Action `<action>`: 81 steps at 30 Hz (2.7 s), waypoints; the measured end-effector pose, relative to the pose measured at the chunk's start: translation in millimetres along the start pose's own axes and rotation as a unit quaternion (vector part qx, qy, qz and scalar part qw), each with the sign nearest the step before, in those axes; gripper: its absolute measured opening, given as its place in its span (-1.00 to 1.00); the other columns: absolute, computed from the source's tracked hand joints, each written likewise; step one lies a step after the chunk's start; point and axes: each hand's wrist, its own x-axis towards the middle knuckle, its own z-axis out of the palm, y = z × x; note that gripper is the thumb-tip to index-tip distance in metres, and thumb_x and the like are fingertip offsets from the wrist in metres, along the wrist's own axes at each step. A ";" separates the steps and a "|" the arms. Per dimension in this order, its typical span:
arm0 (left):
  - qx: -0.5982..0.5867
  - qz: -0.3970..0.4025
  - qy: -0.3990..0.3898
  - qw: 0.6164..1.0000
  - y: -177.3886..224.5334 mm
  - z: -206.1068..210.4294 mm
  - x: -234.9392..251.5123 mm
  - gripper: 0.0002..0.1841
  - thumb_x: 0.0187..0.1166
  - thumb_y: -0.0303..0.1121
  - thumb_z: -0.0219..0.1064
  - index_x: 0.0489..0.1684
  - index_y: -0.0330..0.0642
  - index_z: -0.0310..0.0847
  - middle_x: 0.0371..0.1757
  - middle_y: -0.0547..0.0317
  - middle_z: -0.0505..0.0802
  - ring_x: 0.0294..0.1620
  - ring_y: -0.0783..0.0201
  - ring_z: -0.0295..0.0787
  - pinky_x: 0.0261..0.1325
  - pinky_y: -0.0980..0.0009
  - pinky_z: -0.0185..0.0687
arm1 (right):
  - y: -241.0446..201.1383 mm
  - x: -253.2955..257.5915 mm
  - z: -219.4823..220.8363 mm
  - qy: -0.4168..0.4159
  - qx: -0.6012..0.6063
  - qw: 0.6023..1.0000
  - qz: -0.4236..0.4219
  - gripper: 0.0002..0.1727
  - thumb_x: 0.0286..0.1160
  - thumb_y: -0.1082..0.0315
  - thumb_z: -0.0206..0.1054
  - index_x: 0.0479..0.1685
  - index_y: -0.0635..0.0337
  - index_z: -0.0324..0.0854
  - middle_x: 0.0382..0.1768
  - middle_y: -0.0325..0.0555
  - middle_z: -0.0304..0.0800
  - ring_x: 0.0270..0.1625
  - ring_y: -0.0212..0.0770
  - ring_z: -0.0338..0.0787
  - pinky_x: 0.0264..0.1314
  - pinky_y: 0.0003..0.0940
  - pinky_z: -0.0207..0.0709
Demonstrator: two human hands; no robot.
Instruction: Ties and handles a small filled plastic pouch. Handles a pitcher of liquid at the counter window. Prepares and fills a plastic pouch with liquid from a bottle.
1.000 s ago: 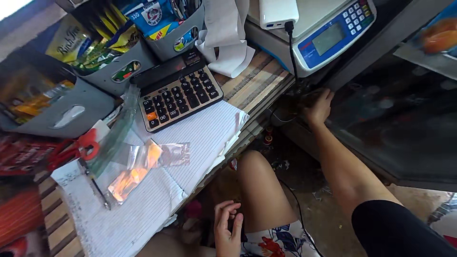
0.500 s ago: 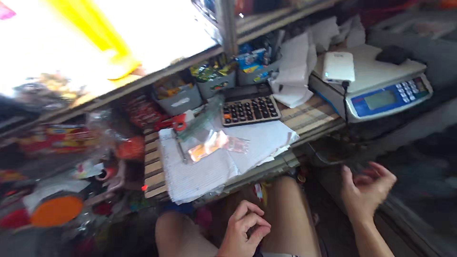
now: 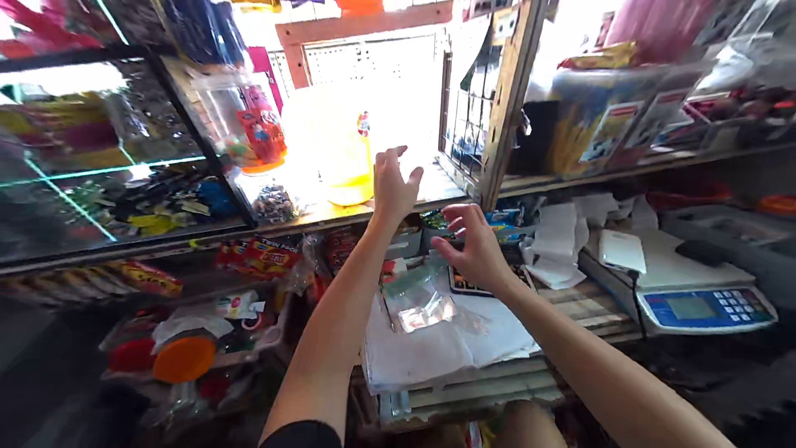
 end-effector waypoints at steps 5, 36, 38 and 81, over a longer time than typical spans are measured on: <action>-0.007 -0.073 -0.008 0.997 -6.4 26.3 85.5 -0.23 0.56 -0.11 0.48 0.69 -0.36 0.28 0.51 -0.44 0.58 0.55 -0.34 0.50 0.57 -0.18 0.41 | -5.9 29.7 26.0 0.026 0.090 0.991 0.094 -0.39 0.46 0.36 0.50 0.49 0.29 0.39 0.44 0.21 0.51 0.28 -0.03 0.73 0.19 -0.15 0.71; -0.339 -0.031 -0.108 0.934 32.5 41.4 -144.8 -0.47 0.38 -0.30 0.53 0.36 -0.23 0.58 -0.12 0.18 0.81 0.06 0.29 0.73 0.40 0.19 0.55 | -20.2 -88.1 10.5 -0.022 0.132 0.958 0.254 -0.48 -0.35 0.27 0.70 -0.19 0.18 0.72 -0.35 -0.27 0.84 -0.24 -0.39 0.83 -0.09 -0.29 0.76; -0.271 -0.070 -0.087 0.956 33.6 46.3 -152.2 -0.31 0.47 -0.05 0.51 0.57 -0.14 0.43 0.14 0.06 0.80 0.33 0.14 0.63 0.62 0.00 0.33 | -13.7 -84.7 11.1 -0.010 0.091 0.963 0.254 -0.52 -0.20 0.20 0.66 -0.18 0.21 0.72 -0.34 -0.20 0.80 -0.21 -0.30 0.80 -0.07 -0.13 0.69; -0.468 -0.093 -0.285 0.831 -16.3 -26.0 -120.4 -0.32 0.50 -0.37 0.37 0.70 -0.04 0.28 0.26 0.09 0.77 0.10 0.27 0.77 0.17 0.29 0.72 | -32.6 -71.5 14.0 -0.188 0.359 0.867 0.290 -0.05 -0.04 0.19 0.72 0.49 0.17 0.30 0.03 -0.14 0.80 0.05 -0.28 0.86 0.17 -0.32 0.77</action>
